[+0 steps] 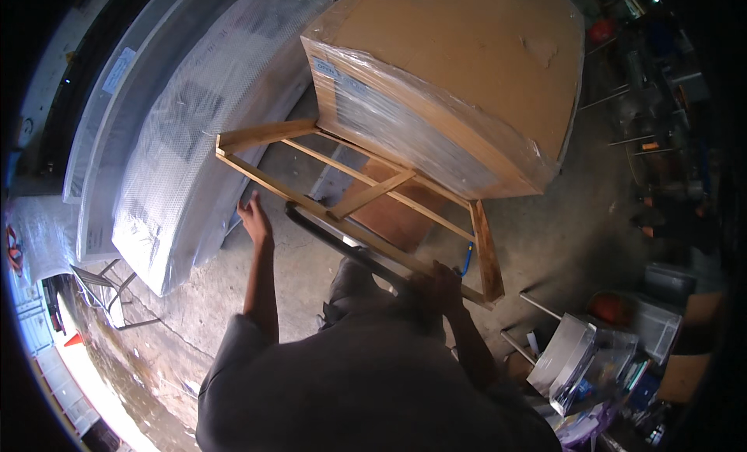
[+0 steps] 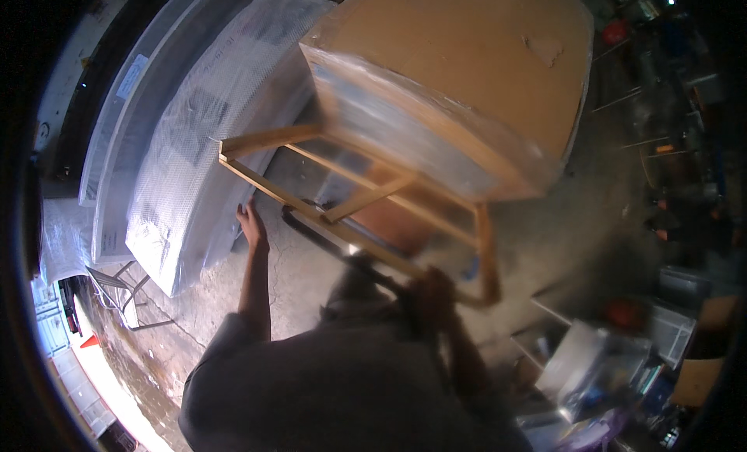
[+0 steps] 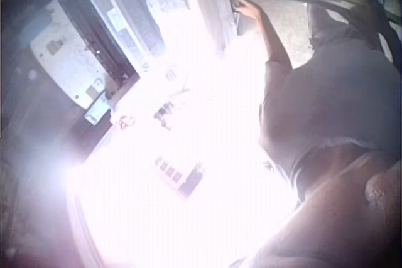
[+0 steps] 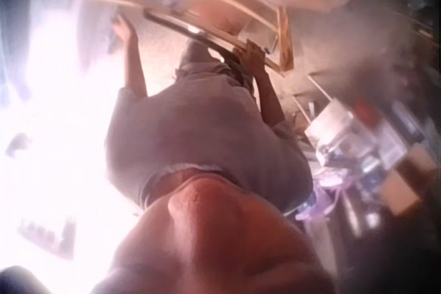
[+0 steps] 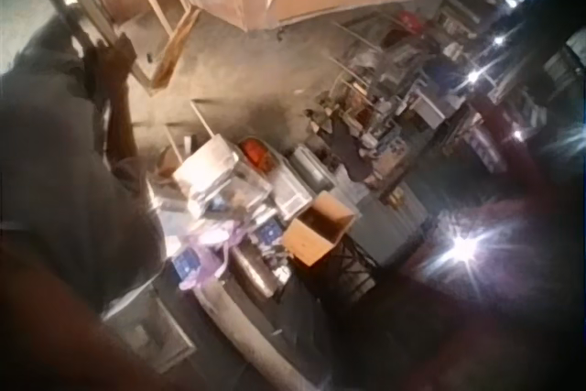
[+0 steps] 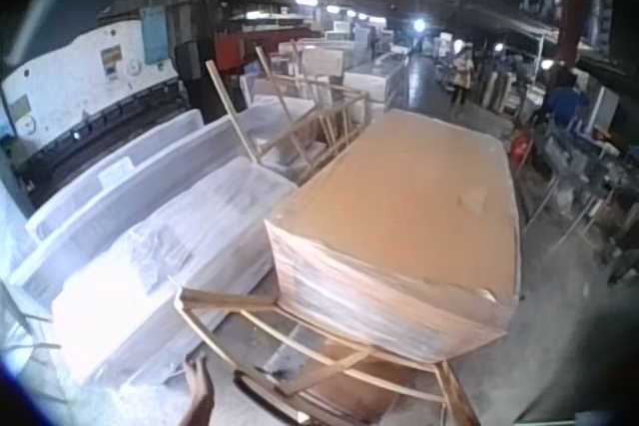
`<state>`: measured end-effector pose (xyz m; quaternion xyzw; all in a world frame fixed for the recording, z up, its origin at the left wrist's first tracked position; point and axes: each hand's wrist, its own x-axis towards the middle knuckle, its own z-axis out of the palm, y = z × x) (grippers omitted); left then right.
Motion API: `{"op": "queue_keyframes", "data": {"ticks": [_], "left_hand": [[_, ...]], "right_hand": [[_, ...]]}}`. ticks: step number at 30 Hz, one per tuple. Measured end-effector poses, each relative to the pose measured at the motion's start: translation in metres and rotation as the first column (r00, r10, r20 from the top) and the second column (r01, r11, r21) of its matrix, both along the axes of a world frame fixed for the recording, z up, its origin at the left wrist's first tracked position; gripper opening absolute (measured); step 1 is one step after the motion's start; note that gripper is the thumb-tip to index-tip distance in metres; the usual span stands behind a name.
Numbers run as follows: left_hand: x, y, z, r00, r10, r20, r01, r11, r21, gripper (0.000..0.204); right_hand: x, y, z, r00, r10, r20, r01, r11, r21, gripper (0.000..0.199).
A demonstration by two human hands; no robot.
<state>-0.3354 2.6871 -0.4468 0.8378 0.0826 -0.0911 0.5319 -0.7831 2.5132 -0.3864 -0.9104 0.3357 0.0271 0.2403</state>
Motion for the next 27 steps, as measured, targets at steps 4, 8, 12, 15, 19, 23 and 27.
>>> {"op": "queue_keyframes", "data": {"ticks": [4, 8, 12, 15, 19, 23, 27], "left_hand": [[0.07, -0.022, -0.056, 0.807, -0.14, -0.574, -0.282, 0.763, -0.582, 0.081], [0.092, -0.068, -0.055, 0.774, -0.233, -0.588, -0.415, 0.515, -0.75, 0.041], [0.069, -0.083, -0.013, 0.733, -0.059, -0.677, -0.523, 0.586, -0.618, 0.036], [0.024, -0.076, 0.027, 0.721, -0.02, -0.693, -0.553, 0.587, -0.592, 0.032], [-0.02, -0.087, 0.065, 0.716, 0.01, -0.698, -0.587, 0.549, -0.595, 0.026], [-0.065, -0.1, 0.092, 0.733, -0.016, -0.681, -0.569, 0.535, -0.625, 0.019], [-0.128, -0.12, 0.107, 0.811, 0.073, -0.58, -0.502, 0.597, -0.626, 0.021]], "right_hand": [[0.018, -0.016, -0.015, 0.982, 0.085, -0.166, -0.058, 0.985, 0.162, 0.049], [0.022, -0.035, -0.007, 0.93, -0.055, -0.363, 0.091, 0.992, 0.084, 0.056], [0.007, -0.06, 0.027, 0.881, -0.145, -0.449, 0.227, 0.965, 0.133, 0.068], [-0.019, -0.071, 0.048, 0.873, -0.164, -0.46, 0.281, 0.939, 0.197, 0.069], [-0.061, -0.082, 0.042, 0.89, -0.14, -0.435, 0.213, 0.969, 0.124, 0.063], [-0.111, -0.11, 0.023, 0.904, -0.143, -0.403, 0.193, 0.977, 0.086, 0.054], [-0.167, -0.148, 0.006, 0.929, -0.134, -0.346, 0.167, 0.983, 0.069, 0.043]]}}
